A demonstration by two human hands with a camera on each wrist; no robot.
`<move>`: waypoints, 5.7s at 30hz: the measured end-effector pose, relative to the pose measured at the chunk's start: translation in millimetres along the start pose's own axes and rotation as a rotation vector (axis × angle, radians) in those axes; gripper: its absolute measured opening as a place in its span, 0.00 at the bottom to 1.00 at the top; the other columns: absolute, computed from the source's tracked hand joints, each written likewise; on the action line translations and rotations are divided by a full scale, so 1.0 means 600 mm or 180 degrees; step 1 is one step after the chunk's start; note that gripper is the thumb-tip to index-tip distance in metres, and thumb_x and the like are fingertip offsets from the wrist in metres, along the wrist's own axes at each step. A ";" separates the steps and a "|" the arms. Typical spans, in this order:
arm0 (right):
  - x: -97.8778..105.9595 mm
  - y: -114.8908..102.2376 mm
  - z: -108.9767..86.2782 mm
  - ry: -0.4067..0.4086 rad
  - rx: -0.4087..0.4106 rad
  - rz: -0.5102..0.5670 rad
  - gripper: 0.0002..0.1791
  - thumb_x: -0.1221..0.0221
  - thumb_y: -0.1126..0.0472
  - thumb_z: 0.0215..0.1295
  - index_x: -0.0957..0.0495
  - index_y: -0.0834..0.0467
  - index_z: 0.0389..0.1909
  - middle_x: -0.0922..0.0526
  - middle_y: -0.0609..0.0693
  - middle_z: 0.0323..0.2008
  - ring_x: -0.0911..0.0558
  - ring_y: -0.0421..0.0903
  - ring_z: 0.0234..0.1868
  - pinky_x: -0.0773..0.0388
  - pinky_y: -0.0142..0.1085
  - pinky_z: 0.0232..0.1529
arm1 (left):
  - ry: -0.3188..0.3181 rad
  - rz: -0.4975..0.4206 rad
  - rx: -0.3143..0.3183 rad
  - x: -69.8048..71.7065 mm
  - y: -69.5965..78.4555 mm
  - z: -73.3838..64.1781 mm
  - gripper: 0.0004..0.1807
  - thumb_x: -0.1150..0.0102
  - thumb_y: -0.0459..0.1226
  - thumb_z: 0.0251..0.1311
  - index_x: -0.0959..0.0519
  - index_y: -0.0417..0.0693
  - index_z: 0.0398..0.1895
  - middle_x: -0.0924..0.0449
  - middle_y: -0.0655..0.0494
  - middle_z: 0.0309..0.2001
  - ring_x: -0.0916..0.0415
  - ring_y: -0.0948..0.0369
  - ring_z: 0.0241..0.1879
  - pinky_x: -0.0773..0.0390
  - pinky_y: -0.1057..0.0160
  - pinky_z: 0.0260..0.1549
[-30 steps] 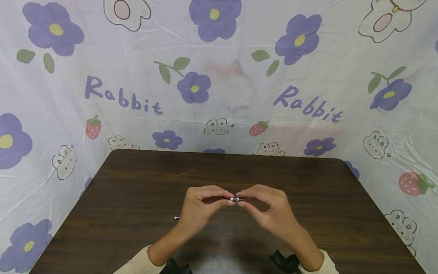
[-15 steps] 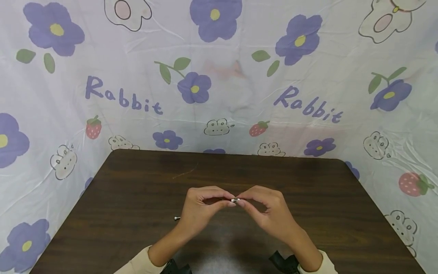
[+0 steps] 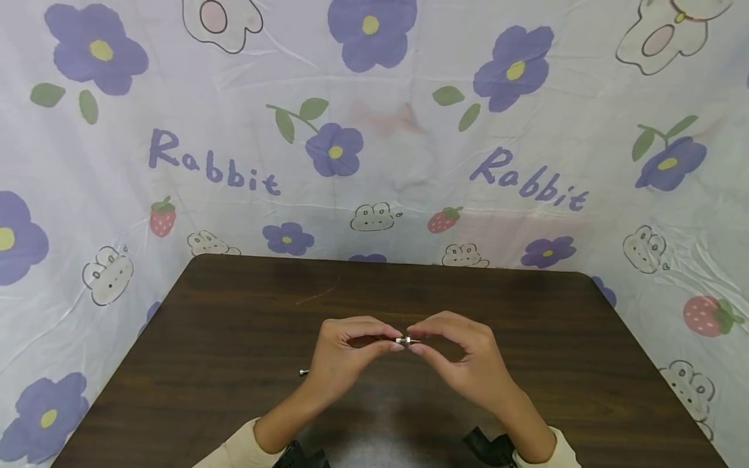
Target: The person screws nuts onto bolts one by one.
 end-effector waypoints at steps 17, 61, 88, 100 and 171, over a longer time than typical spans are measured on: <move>-0.006 0.005 0.000 -0.0125 0.0146 -0.0041 0.08 0.32 0.66 0.65 0.14 0.60 0.45 0.12 0.51 0.38 0.13 0.45 0.38 0.16 0.33 0.43 | -0.0045 -0.0071 -0.0030 -0.004 -0.004 0.000 0.06 0.30 0.25 0.57 0.12 0.36 0.37 0.12 0.48 0.36 0.13 0.55 0.38 0.13 0.54 0.36; -0.004 0.003 -0.004 -0.0316 -0.0268 -0.0008 0.13 0.33 0.75 0.61 0.14 0.56 0.43 0.12 0.47 0.38 0.13 0.42 0.38 0.17 0.30 0.41 | -0.0043 0.0014 -0.0061 -0.005 -0.006 -0.002 0.06 0.29 0.26 0.56 0.11 0.37 0.37 0.12 0.49 0.35 0.13 0.56 0.36 0.13 0.53 0.34; -0.005 -0.001 -0.002 -0.0161 -0.0132 -0.0011 0.17 0.31 0.76 0.56 0.14 0.57 0.44 0.11 0.50 0.39 0.12 0.45 0.39 0.15 0.34 0.44 | 0.0003 0.0041 -0.0043 -0.002 -0.005 -0.002 0.06 0.29 0.26 0.56 0.12 0.37 0.37 0.12 0.49 0.35 0.13 0.57 0.36 0.13 0.56 0.34; -0.007 0.005 -0.005 -0.0349 -0.0325 -0.0023 0.12 0.33 0.74 0.61 0.14 0.56 0.42 0.12 0.47 0.38 0.12 0.43 0.39 0.15 0.34 0.41 | -0.0004 0.0030 -0.0054 -0.002 -0.004 -0.001 0.06 0.29 0.26 0.56 0.12 0.38 0.37 0.12 0.49 0.35 0.13 0.57 0.35 0.13 0.56 0.34; 0.001 0.000 -0.002 -0.0064 -0.0046 0.0036 0.15 0.29 0.76 0.53 0.13 0.57 0.39 0.12 0.49 0.33 0.13 0.43 0.33 0.16 0.31 0.38 | -0.0193 0.0019 -0.0203 -0.004 0.000 0.006 0.09 0.28 0.26 0.56 0.13 0.40 0.40 0.13 0.48 0.38 0.14 0.56 0.38 0.13 0.55 0.36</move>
Point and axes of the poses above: each hand's wrist, its own z-axis towards the middle knuckle, its own x-axis out of the back of the hand, y = z × x, the point moved 3 cm from there along z, towards the middle knuckle
